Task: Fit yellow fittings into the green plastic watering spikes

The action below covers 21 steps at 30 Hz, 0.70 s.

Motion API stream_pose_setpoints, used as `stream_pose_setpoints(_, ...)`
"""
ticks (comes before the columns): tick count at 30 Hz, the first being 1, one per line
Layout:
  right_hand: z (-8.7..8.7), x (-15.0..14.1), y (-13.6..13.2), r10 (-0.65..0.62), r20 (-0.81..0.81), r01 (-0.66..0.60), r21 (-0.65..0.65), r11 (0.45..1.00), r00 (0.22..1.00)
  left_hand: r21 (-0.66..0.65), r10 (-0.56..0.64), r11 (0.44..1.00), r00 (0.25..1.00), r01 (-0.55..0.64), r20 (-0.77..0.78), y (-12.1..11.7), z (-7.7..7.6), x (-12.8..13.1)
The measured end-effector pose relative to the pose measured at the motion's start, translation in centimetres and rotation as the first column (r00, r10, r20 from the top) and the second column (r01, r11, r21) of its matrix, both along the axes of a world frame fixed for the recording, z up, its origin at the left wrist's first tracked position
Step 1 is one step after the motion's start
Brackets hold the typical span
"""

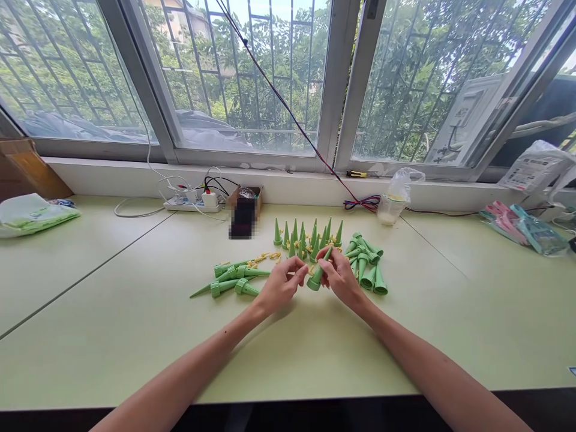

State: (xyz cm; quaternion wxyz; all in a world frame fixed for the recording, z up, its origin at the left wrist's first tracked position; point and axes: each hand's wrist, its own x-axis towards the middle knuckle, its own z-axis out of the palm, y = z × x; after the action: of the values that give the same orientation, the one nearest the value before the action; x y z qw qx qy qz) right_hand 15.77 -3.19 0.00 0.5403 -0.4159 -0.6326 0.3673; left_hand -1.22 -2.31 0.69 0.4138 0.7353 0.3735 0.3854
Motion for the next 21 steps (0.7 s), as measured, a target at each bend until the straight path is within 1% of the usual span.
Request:
stream_pose_setpoints(2, 0.05, 0.09, 0.03, -0.003, 0.016, 0.003, -0.013, 1.0, 1.0, -0.008, -0.026, 1.0, 1.0, 0.026, -0.009, -0.1, 0.19, -0.04)
stream_pose_setpoints(5, 0.04, 0.2, 0.07, -0.005, 0.027, 0.005, -0.022, 1.0, 1.0, 0.015, -0.045, 0.999, 0.998, 0.046, -0.046, -0.21, 0.38, -0.19)
stream_pose_setpoints(9, -0.19, 0.25, 0.14, -0.002, 0.031, 0.003, -0.031, 1.0, 1.0, 0.075, -0.029, 0.997, 0.995, 0.036, -0.099, -0.25, 0.37, -0.4)
stream_pose_setpoints(13, -0.33, 0.33, 0.34, -0.019, 0.088, 0.021, -0.023, 1.0, 0.996, 0.14, -0.001, 0.99, 0.99, 0.021, -0.141, -0.12, 0.19, -0.46)
stream_pose_setpoints(17, -0.07, 0.45, 0.46, -0.094, 0.182, 0.085, 0.055, 0.995, 0.979, 0.237, 0.06, 0.971, 0.978, -0.011, -0.202, 0.06, 0.02, -0.48)
stream_pose_setpoints(19, 0.07, 0.52, 0.47, -0.161, 0.235, 0.135, 0.121, 0.983, 0.959, 0.302, 0.108, 0.952, 0.971, -0.039, -0.216, 0.07, -0.05, -0.49)
stream_pose_setpoints(21, 0.13, 0.61, 0.49, -0.244, 0.287, 0.195, 0.19, 0.962, 0.926, 0.35, 0.126, 0.936, 0.967, -0.042, -0.22, 0.0, -0.11, -0.5)
